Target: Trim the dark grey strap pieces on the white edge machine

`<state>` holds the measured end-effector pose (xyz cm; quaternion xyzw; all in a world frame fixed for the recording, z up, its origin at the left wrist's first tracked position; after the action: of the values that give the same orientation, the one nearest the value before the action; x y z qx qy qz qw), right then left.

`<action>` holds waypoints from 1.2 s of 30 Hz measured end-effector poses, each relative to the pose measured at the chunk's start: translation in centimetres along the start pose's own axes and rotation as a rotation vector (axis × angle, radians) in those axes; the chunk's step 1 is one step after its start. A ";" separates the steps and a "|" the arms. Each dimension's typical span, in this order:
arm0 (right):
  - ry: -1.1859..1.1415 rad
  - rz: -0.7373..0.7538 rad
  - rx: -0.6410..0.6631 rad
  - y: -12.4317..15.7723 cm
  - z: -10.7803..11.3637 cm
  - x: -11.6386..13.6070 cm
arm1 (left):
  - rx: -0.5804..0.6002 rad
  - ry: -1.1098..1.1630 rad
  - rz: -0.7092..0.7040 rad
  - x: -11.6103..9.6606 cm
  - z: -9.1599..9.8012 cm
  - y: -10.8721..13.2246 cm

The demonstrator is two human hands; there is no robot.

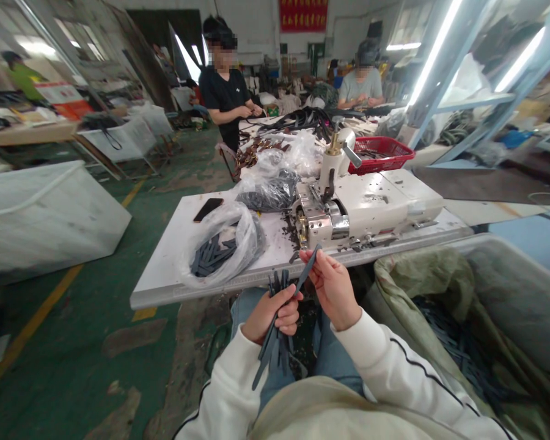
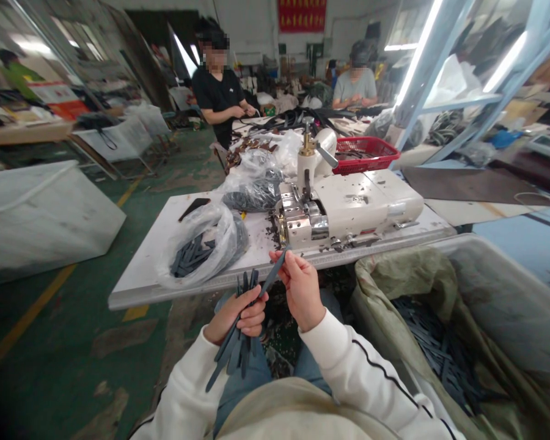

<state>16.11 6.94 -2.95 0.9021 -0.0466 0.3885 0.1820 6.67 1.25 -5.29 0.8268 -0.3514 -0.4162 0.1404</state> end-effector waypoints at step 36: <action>0.353 -1.180 1.060 10.8 -0.1 -5.2 | -0.231 -0.711 -0.421 -4.5 4.6 2.5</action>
<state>10.03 -3.34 -3.42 0.6699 0.6561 0.3357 -0.0899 0.05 2.90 -4.18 0.6645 -0.1527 -0.7314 0.0141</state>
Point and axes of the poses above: each hand's wrist, its own y-axis away from the middle knuckle, its own z-axis out of the back of the hand, x = y × z, the point moved 10 cm from there along -y, towards the middle knuckle, and after that the axes turned 9 degrees about -x, right-handed, at the moved point
